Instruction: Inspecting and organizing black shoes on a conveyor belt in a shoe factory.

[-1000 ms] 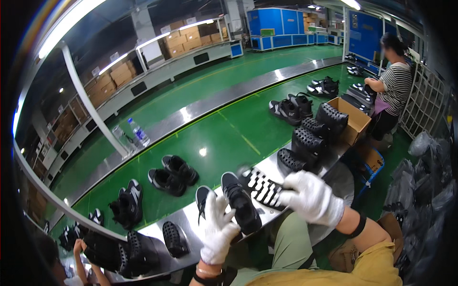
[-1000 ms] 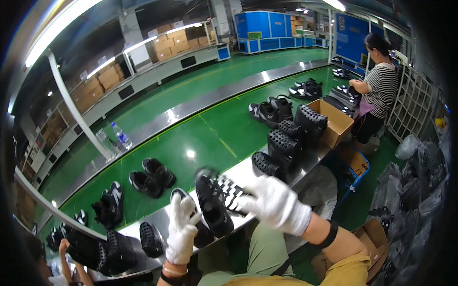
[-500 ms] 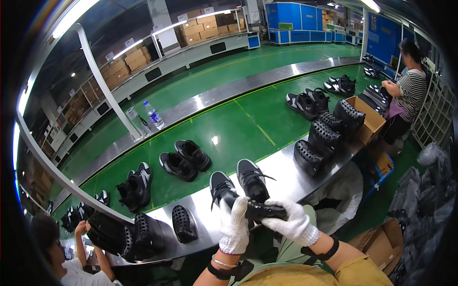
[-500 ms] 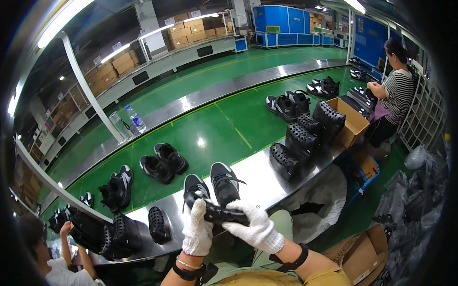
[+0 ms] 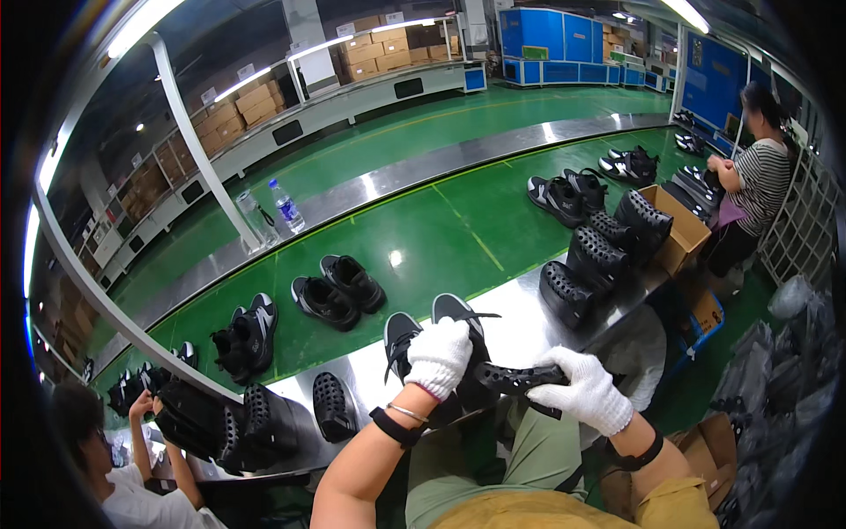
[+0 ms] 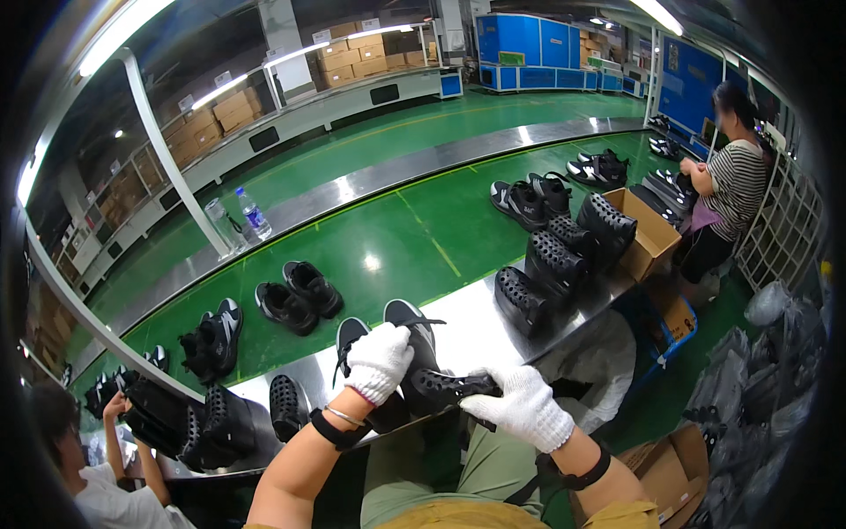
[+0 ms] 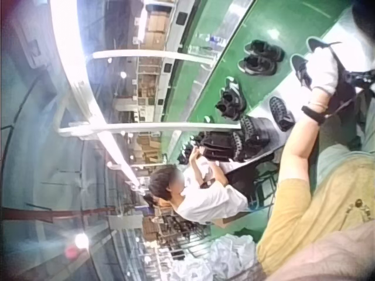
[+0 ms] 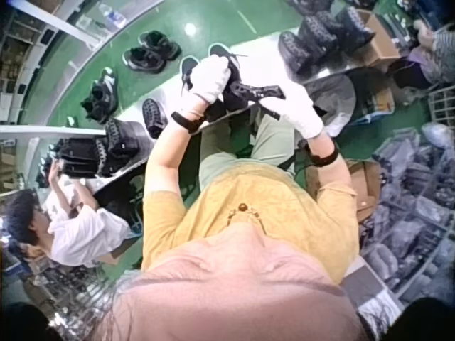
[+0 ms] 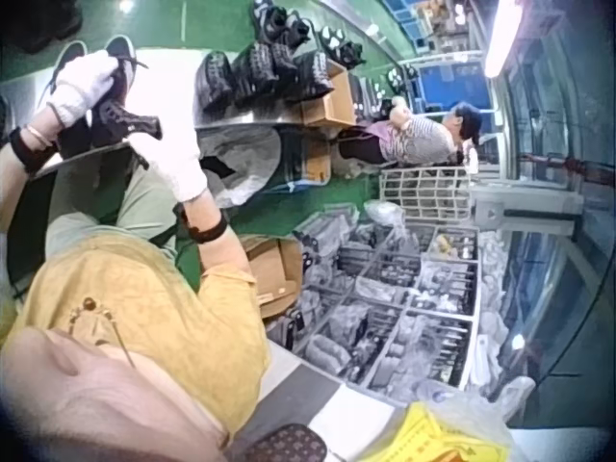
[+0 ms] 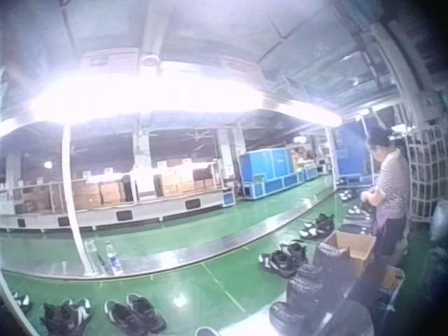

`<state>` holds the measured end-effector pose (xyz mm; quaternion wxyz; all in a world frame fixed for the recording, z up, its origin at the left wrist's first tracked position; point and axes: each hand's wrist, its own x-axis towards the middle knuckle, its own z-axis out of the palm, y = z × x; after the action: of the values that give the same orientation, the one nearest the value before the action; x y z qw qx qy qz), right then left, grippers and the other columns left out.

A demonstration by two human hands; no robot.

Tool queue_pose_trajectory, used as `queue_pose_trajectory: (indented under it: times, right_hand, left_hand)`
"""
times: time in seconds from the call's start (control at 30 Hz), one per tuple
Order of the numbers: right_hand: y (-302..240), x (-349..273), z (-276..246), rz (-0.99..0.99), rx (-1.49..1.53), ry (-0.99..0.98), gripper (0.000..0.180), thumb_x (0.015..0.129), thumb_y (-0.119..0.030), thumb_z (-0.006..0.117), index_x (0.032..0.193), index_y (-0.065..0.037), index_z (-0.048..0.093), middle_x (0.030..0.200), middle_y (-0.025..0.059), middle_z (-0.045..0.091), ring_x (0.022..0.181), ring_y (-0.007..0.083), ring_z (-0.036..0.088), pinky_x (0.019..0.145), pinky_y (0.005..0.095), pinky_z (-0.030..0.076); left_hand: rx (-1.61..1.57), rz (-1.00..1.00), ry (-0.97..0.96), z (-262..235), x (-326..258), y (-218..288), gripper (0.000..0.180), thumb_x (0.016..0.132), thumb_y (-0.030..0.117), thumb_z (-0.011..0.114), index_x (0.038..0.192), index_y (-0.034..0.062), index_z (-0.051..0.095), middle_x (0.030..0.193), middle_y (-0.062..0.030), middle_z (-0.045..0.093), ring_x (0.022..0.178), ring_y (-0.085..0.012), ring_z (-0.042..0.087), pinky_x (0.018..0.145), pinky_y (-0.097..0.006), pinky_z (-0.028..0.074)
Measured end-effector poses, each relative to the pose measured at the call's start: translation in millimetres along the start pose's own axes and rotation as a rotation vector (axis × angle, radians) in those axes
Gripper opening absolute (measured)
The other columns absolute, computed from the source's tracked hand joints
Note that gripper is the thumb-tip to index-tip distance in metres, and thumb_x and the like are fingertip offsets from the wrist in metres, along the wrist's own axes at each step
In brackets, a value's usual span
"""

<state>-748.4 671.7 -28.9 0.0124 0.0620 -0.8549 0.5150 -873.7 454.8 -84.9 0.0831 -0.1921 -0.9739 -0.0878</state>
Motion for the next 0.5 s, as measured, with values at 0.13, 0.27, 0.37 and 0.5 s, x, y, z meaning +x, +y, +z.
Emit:
queue_pose_trajectory:
  times: [0.13, 0.27, 0.37, 0.5]
  right_hand:
    - [2.2, 25.1, -8.7, 0.142, -0.073, -0.066, 0.040, 0.076, -0.021, 0.082, 0.108, 0.000, 0.070, 0.091, 0.0129, 0.074, 0.088, 0.0169, 0.069, 0.082, 0.0332, 0.055]
    - [19.3, 40.3, 15.0, -0.042, -0.358, 0.091, 0.044, 0.077, -0.031, 0.078, 0.107, -0.002, 0.067, 0.094, 0.0228, 0.072, 0.091, 0.0380, 0.072, 0.081, 0.0449, 0.057]
    - [39.7, 44.5, 46.7, -0.102, -0.529, 0.124, 0.039, 0.080, -0.029, 0.076, 0.108, -0.005, 0.065, 0.097, 0.0216, 0.069, 0.091, 0.0419, 0.069, 0.080, 0.0499, 0.056]
    - [53.1, 70.7, 85.7, -0.196, -0.807, 0.027, 0.036, 0.086, -0.026, 0.071, 0.112, -0.004, 0.058, 0.099, 0.0228, 0.070, 0.085, 0.0391, 0.070, 0.072, 0.0507, 0.056]
  left_hand:
    - [-0.220, -0.008, -0.053, -9.8, -0.4, 8.6, 0.023, 0.086, 0.029, 0.065, 0.096, 0.0086, 0.070, 0.096, -0.0169, 0.071, 0.093, -0.0375, 0.071, 0.081, -0.047, 0.058]
    - [-0.303, -0.049, -0.108, -20.3, 1.9, 14.1, 0.030, 0.085, 0.033, 0.064, 0.101, 0.0096, 0.072, 0.100, -0.0179, 0.074, 0.096, -0.0382, 0.071, 0.083, -0.048, 0.057]
    - [-0.339, -0.094, -0.147, -20.9, 2.9, 10.8, 0.029, 0.087, 0.032, 0.063, 0.104, 0.0115, 0.074, 0.101, -0.0173, 0.074, 0.098, -0.0379, 0.071, 0.084, -0.046, 0.057]
    - [-0.419, 0.058, -0.078, -12.9, 2.9, 6.1, 0.027, 0.091, 0.027, 0.062, 0.107, 0.0108, 0.074, 0.105, -0.0147, 0.074, 0.101, -0.0362, 0.071, 0.087, -0.043, 0.056]
